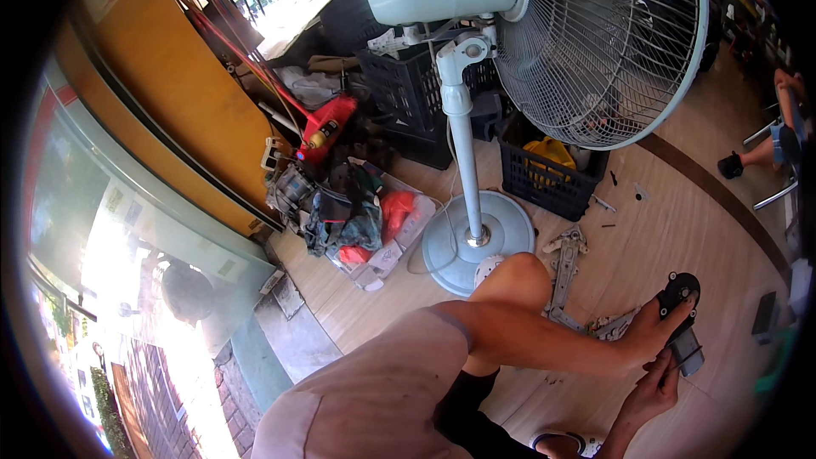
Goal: The person unscrews and removes components from a motor assembly using a screwdriver while sitting on the floor.
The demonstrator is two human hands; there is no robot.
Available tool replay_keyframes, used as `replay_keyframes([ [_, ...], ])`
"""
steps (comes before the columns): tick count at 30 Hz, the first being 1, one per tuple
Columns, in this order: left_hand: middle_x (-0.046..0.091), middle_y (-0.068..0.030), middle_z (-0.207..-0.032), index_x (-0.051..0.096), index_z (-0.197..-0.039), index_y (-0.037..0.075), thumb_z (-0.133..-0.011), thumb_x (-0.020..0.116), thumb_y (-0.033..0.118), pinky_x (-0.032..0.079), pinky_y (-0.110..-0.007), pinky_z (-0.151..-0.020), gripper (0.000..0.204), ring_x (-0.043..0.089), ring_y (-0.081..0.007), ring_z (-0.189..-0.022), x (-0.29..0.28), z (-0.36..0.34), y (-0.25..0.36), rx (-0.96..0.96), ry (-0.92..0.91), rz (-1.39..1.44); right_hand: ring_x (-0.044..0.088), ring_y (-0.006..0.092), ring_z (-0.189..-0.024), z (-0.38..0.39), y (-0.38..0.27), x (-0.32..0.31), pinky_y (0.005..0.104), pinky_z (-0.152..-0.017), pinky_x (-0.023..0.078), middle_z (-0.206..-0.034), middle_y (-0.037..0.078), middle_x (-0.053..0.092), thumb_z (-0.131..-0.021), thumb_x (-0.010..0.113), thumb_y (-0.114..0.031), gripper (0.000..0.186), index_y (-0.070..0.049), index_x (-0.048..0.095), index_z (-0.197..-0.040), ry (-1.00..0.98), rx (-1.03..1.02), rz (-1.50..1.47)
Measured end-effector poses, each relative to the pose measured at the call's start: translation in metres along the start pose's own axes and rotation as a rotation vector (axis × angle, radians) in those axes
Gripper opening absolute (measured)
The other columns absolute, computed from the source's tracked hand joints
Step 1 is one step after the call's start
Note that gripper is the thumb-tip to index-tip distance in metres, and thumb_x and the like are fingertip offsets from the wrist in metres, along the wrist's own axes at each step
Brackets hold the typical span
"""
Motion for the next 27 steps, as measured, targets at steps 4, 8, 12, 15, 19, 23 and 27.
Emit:
replay_keyframes([
  [4, 0.061, -0.0035, -0.089, 0.058, -0.11, 0.003, -0.095, 0.058, 0.053, 0.044, -0.028, -0.065, 0.052, 0.055, -0.0099, -0.079, -0.001, -0.006, -0.007, 0.043, -0.014, -0.029, 0.058, 0.0112, -0.062, -0.001, -0.001, 0.001, 0.0284, -0.054, 0.043, -0.072, 0.008, 0.067, -0.1, 0.058, -0.021, 0.027, 0.003, 0.07, -0.102, -0.01, -0.056, -0.019],
  [8, 0.064, -0.0071, -0.097, 0.057, -0.118, 0.002, -0.095, 0.058, 0.051, 0.047, -0.031, -0.076, 0.055, 0.059, -0.0139, -0.088, -0.003, -0.015, -0.019, 0.07, -0.023, -0.073, 0.058, 0.0124, -0.06, -0.003, -0.006, 0.0, 0.0296, -0.055, 0.045, -0.069, 0.009, 0.065, -0.101, 0.056, -0.019, 0.028, 0.005, 0.069, -0.098, -0.037, -0.101, 0.01],
  [12, 0.064, -0.0071, -0.097, 0.057, -0.118, 0.002, -0.095, 0.058, 0.051, 0.047, -0.031, -0.076, 0.055, 0.059, -0.0147, -0.087, -0.003, -0.012, -0.016, 0.055, 0.0, -0.106, 0.058, 0.0141, -0.06, -0.004, -0.007, -0.002, 0.0313, -0.056, 0.046, -0.066, 0.011, 0.064, -0.101, 0.056, -0.019, 0.029, 0.006, 0.067, -0.091, -0.084, -0.101, 0.045],
  [15, 0.064, -0.007, -0.097, 0.057, -0.118, 0.002, -0.095, 0.058, 0.052, 0.046, -0.031, -0.077, 0.055, 0.06, -0.0148, -0.088, -0.002, -0.011, -0.016, 0.016, -0.024, -0.083, 0.058, 0.016, -0.059, -0.004, -0.003, -0.004, 0.0325, -0.057, 0.046, -0.066, 0.011, 0.064, -0.101, 0.055, -0.02, 0.031, 0.006, 0.067, -0.088, -0.12, -0.114, 0.097],
  [19, 0.065, -0.0067, -0.097, 0.058, -0.116, 0.001, -0.094, 0.058, 0.053, 0.046, -0.031, -0.076, 0.056, 0.06, -0.0145, -0.088, -0.002, -0.011, -0.015, 0.045, -0.016, -0.126, 0.059, 0.0182, -0.058, -0.004, -0.007, -0.003, 0.0341, -0.056, 0.046, -0.066, 0.012, 0.064, -0.101, 0.055, -0.021, 0.032, 0.005, 0.066, -0.087, -0.113, -0.133, 0.128],
  [23, 0.065, -0.0068, -0.097, 0.059, -0.115, 0.001, -0.094, 0.057, 0.054, 0.046, -0.032, -0.075, 0.056, 0.06, -0.0149, -0.088, -0.001, -0.012, -0.015, 0.059, 0.001, -0.098, 0.061, 0.0202, -0.058, -0.003, -0.009, -0.002, 0.0355, -0.057, 0.047, -0.066, 0.013, 0.064, -0.101, 0.054, -0.021, 0.032, 0.004, 0.066, -0.087, -0.071, -0.154, 0.096],
  [27, 0.065, -0.0071, -0.097, 0.059, -0.114, 0.002, -0.094, 0.057, 0.054, 0.046, -0.032, -0.075, 0.056, 0.06, -0.0154, -0.088, 0.0, -0.015, -0.019, 0.074, -0.02, -0.101, 0.061, 0.0211, -0.058, -0.004, -0.007, -0.003, 0.0354, -0.057, 0.047, -0.066, 0.013, 0.064, -0.102, 0.054, -0.021, 0.031, 0.003, 0.066, -0.086, -0.077, -0.171, 0.148],
])
Point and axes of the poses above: each hand's wrist, its own z-axis away from the middle knuckle, its own x-axis out of the palm, y = z × x, the point moved 5 cm from there along -z, towards the middle knuckle
